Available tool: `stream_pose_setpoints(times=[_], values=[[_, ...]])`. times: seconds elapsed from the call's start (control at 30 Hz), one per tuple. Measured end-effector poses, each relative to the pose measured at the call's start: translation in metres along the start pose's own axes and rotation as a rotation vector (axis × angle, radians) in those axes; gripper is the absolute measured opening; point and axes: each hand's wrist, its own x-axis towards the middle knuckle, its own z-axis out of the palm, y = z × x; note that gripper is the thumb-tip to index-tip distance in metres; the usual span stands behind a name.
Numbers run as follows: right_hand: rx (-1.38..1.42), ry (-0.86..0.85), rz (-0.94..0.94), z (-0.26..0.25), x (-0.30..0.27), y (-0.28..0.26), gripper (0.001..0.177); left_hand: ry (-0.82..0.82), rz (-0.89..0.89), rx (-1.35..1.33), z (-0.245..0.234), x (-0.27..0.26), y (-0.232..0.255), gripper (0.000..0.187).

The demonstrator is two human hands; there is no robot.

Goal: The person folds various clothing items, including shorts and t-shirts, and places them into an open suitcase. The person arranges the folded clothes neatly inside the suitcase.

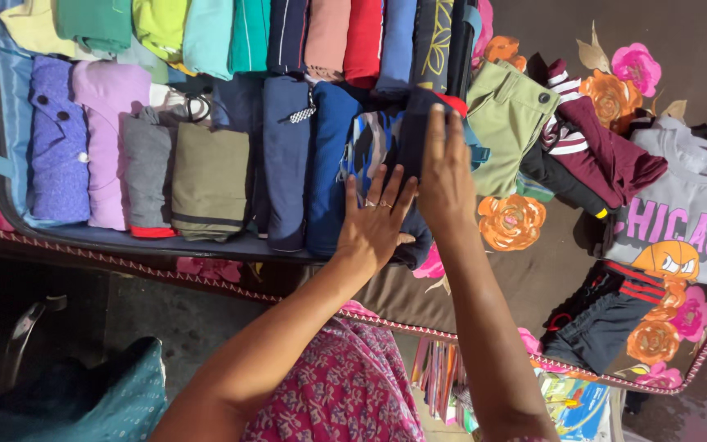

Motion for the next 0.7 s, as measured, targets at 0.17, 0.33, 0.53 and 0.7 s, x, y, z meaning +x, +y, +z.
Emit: stream_pose_setpoints(times=[0.17,0.33,0.53,0.7], values=[[-0.012,-0.220,-0.031,0.030,0.033,0.009,0.119,0.008,0.086,0.231,0.019,0.000,0.001,0.085],[-0.056,-0.453,0.043,0.039,0.059,0.014,0.124,0.105,0.148,0.206,0.032,0.003,-0.004,0.082],[-0.025,-0.298,-0.102,0.008,0.055,0.008,0.118,-0.022,0.210,0.183,0.016,0.004,-0.014,0.080],[-0.084,-0.410,-0.152,-0.003,0.052,-0.008,0.110,-0.364,0.228,0.014,-0.011,0.009,-0.020,0.101]])
